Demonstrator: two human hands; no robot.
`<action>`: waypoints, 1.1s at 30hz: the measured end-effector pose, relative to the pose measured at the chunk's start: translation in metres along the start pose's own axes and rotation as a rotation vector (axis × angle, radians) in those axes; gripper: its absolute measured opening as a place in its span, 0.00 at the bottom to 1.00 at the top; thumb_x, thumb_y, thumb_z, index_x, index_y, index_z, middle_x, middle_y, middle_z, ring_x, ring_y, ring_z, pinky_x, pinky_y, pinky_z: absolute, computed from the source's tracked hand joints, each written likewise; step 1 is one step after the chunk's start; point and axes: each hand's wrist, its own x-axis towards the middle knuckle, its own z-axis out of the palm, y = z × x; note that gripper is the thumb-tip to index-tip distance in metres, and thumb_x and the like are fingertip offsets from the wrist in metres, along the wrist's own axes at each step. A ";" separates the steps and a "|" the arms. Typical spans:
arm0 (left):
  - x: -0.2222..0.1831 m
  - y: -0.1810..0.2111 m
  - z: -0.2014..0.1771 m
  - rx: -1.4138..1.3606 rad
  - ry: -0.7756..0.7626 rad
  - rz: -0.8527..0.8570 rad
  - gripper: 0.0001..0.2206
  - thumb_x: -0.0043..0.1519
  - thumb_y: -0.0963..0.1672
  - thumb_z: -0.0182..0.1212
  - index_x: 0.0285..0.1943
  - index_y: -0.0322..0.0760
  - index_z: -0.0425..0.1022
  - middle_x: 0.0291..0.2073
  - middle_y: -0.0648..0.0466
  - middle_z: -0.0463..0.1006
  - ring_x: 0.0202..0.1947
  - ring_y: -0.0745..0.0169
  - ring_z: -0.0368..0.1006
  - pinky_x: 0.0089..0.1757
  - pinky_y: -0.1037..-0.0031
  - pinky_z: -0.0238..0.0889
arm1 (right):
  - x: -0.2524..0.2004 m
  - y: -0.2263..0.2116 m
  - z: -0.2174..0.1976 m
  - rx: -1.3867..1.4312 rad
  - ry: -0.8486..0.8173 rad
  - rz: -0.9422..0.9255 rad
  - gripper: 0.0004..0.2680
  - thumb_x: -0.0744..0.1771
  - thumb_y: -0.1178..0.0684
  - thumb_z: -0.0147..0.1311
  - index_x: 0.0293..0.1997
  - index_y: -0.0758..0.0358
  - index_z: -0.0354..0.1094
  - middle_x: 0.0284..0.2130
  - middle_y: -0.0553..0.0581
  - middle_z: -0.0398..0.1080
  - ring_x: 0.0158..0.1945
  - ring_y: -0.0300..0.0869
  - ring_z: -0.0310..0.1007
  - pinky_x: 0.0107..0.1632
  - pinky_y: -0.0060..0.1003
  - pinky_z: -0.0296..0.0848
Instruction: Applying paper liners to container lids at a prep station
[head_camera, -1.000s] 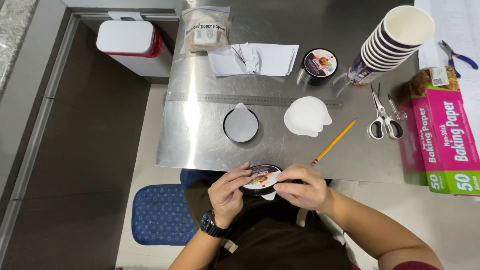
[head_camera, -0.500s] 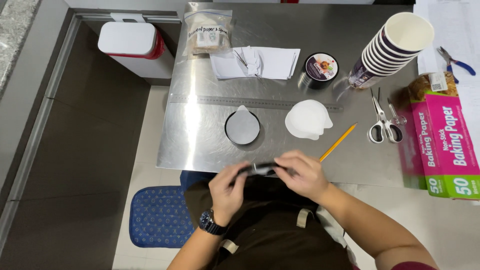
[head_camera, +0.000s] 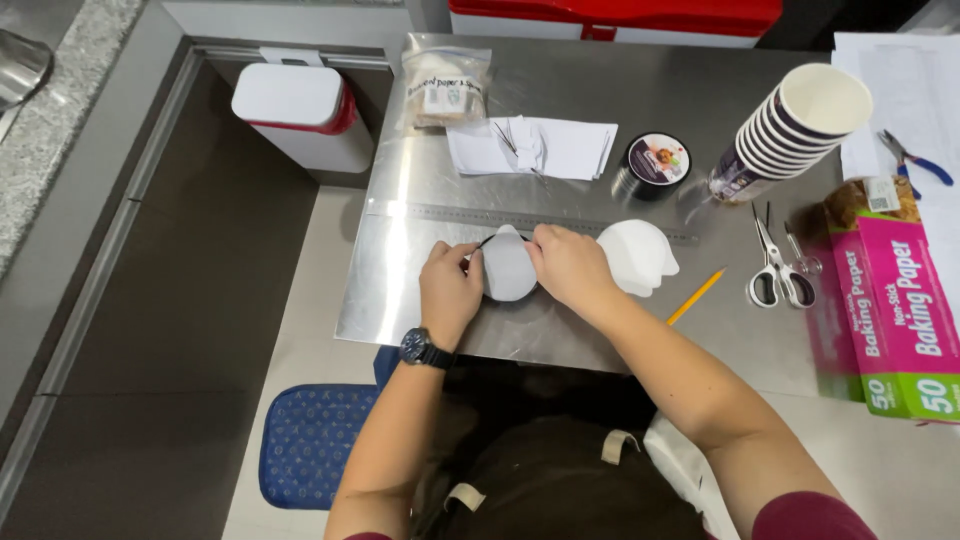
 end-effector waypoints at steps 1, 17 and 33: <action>0.002 -0.003 0.005 0.013 -0.013 -0.010 0.08 0.64 0.42 0.61 0.46 0.34 0.83 0.30 0.48 0.74 0.31 0.47 0.79 0.32 0.68 0.74 | 0.001 0.004 0.006 -0.050 -0.017 0.015 0.08 0.69 0.51 0.50 0.32 0.60 0.68 0.24 0.59 0.72 0.32 0.56 0.78 0.35 0.48 0.75; 0.002 0.012 0.004 0.006 -0.070 -0.132 0.09 0.68 0.42 0.55 0.51 0.32 0.79 0.38 0.46 0.75 0.40 0.45 0.80 0.38 0.65 0.78 | 0.008 0.008 0.023 -0.037 -0.128 0.075 0.12 0.72 0.49 0.40 0.38 0.62 0.69 0.23 0.58 0.72 0.29 0.52 0.79 0.33 0.44 0.77; -0.024 0.037 -0.044 -0.106 0.055 -0.086 0.17 0.71 0.48 0.47 0.59 0.33 0.73 0.47 0.41 0.73 0.36 0.38 0.77 0.39 0.54 0.71 | 0.016 0.128 -0.040 -0.230 0.242 0.189 0.17 0.65 0.49 0.66 0.54 0.70 0.70 0.56 0.75 0.65 0.59 0.69 0.67 0.55 0.61 0.71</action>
